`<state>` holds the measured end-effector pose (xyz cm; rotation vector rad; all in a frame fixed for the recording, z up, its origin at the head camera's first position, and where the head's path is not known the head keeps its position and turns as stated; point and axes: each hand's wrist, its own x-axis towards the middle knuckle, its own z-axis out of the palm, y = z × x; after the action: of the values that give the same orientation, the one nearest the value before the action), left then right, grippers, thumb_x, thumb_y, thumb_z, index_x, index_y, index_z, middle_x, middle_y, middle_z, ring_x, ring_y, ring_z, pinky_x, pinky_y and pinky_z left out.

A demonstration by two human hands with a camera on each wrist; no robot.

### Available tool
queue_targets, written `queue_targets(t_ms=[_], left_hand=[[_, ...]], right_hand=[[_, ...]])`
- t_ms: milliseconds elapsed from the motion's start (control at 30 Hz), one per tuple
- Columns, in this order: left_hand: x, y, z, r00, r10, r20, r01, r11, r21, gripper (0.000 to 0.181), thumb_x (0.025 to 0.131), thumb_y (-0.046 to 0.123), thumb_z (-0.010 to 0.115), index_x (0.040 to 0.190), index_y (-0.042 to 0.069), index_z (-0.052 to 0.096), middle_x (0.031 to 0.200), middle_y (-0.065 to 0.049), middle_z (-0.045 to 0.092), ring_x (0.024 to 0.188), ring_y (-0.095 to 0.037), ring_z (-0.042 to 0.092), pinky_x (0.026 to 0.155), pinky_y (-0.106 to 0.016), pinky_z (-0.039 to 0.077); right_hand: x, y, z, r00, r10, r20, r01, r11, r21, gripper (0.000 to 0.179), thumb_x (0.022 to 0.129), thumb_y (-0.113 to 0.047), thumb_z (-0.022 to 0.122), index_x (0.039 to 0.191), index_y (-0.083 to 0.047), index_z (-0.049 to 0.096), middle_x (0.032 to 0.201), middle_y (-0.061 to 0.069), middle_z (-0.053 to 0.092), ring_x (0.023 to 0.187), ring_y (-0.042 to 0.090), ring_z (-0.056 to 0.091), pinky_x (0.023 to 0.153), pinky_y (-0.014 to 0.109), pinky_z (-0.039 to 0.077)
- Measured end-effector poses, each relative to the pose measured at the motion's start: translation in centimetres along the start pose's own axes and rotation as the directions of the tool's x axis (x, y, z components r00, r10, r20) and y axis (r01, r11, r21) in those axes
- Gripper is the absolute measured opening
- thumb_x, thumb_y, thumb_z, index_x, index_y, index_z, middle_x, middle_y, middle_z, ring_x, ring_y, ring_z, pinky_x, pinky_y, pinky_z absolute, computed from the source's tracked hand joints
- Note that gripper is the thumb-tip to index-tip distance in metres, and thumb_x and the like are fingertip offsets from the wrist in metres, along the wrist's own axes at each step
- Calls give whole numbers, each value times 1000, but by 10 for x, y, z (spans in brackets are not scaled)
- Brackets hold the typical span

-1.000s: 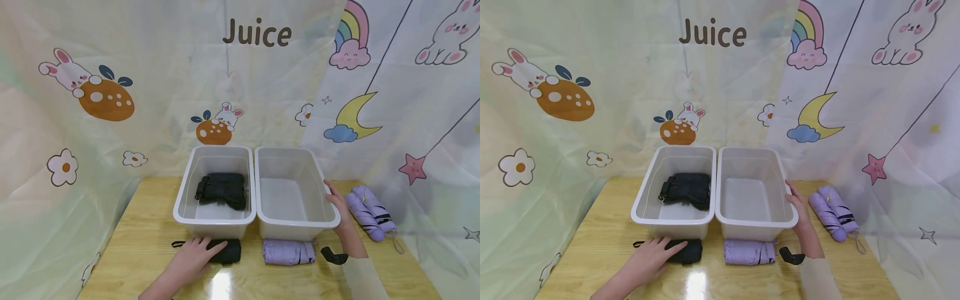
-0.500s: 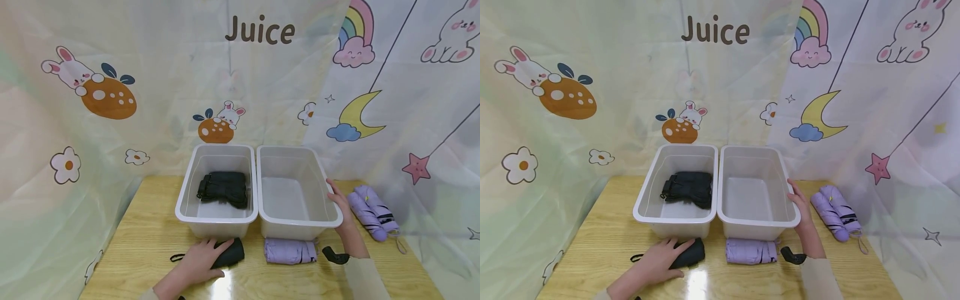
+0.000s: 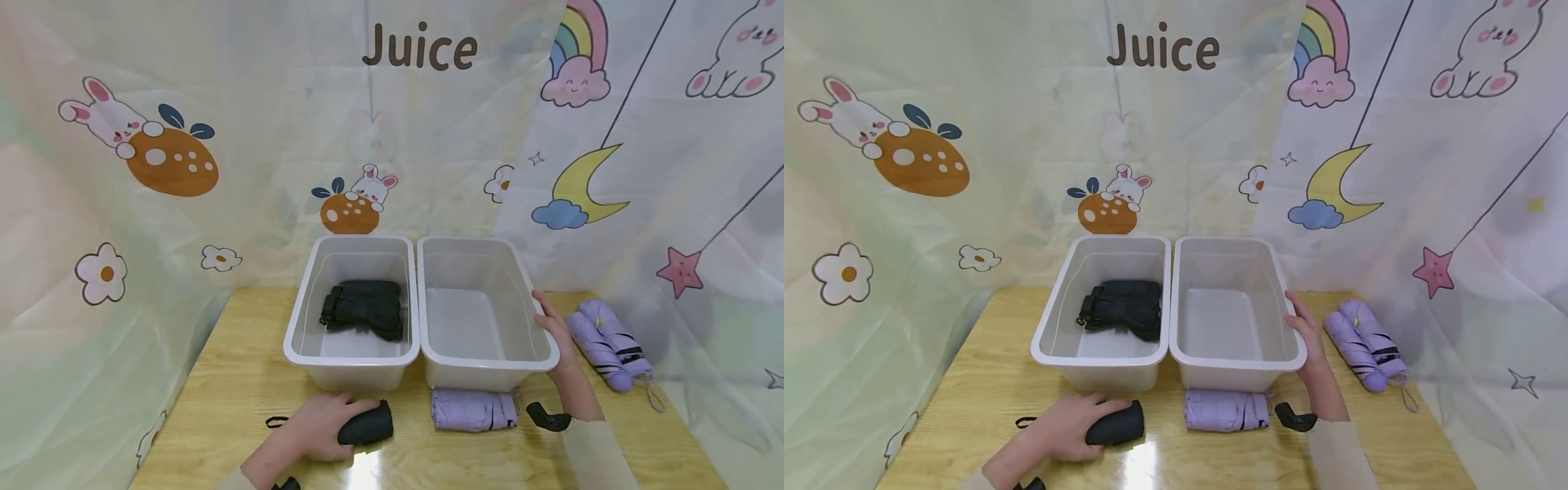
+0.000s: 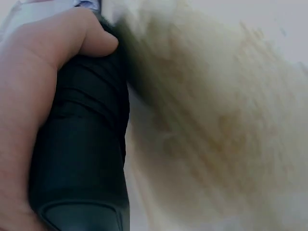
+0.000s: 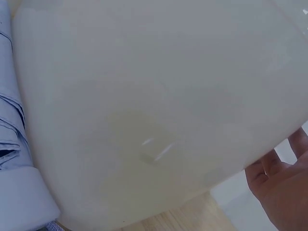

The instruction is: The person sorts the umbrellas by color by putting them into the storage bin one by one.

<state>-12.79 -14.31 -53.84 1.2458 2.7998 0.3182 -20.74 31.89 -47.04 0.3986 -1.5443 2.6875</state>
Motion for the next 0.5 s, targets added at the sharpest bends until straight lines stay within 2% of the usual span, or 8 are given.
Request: queue_targets(t_ms=[100, 200, 367, 500], left_hand=[[-7, 6, -9, 1000, 25, -9, -25, 1000, -4, 83, 70, 43, 73, 146, 40, 40, 105, 5, 55, 77, -9, 52, 61, -28, 44], [-11, 15, -28, 998, 54, -33, -54, 998, -11, 85, 70, 41, 74, 147, 42, 38, 99, 7, 53, 72, -6, 48, 56, -25, 40], [-15, 31, -71, 988, 109, -107, -112, 994, -19, 88, 69, 36, 75, 147, 42, 36, 92, 9, 47, 70, -4, 43, 52, -20, 35], [-19, 41, -110, 980, 119, -161, -125, 992, -29, 86, 71, 34, 75, 147, 43, 36, 95, 10, 45, 71, -4, 42, 55, -19, 36]], right_hand=[[-2, 1, 0, 1000, 4, 2, -4, 1000, 5, 47, 103, 2, 23, 143, -15, 41, 131, 1, 54, 105, 16, 58, 84, 28, 50], [-3, 0, 0, 1000, -3, 17, 3, 1000, 30, 47, 103, 2, 23, 144, -14, 41, 131, 2, 54, 105, 16, 58, 84, 28, 50], [0, 0, 1, 999, -13, 32, 11, 999, 47, 47, 103, 2, 21, 144, -12, 40, 129, 4, 54, 104, 17, 58, 84, 28, 50], [0, 0, 0, 1000, -8, 25, 8, 1000, 27, 46, 103, 2, 23, 145, -11, 39, 130, 3, 54, 105, 16, 58, 84, 28, 50]])
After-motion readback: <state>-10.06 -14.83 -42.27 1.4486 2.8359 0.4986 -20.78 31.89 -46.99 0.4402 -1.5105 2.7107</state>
